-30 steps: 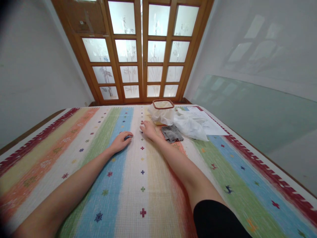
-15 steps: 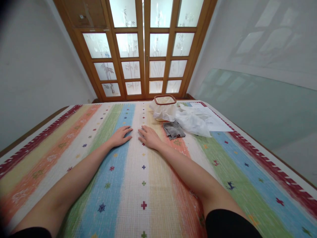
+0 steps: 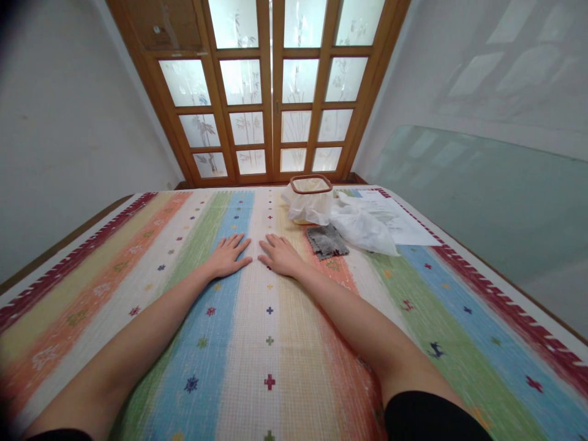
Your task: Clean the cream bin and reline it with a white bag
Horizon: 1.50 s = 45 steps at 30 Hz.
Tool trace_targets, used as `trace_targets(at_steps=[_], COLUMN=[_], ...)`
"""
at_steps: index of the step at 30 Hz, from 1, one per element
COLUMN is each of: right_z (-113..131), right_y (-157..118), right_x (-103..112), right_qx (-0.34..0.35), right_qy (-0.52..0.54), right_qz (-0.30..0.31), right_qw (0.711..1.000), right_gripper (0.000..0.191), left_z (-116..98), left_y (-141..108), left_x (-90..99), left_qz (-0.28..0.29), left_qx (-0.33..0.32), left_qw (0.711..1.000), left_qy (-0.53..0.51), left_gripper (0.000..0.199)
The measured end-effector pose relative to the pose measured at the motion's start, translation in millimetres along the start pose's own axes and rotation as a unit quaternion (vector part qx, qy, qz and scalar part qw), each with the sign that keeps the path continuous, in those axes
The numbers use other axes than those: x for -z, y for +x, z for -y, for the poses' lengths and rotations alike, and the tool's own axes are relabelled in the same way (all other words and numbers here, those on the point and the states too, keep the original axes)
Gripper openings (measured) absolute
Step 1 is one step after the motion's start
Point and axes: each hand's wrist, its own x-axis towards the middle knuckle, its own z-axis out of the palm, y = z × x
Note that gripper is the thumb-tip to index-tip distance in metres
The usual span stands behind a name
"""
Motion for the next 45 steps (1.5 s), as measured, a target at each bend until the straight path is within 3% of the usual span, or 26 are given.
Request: trace_targets(at_steps=[13, 45], right_z=[-1.2, -3.4], right_y=[-1.3, -1.1], right_x=[-4.0, -3.9], right_qx=[-0.008, 0.004], right_qy=[0.001, -0.001], right_qz=[0.026, 0.013], right_qw=[1.0, 1.0], right_gripper=[0.071, 0.067], left_z=[-6.0, -8.0], left_y=[-2.0, -1.6], left_x=[2.0, 2.0], left_qz=[0.027, -0.006], left_qx=[-0.006, -0.02], left_qw=[1.0, 1.0], left_qy=[0.0, 0.003], left_gripper=[0.085, 0.075])
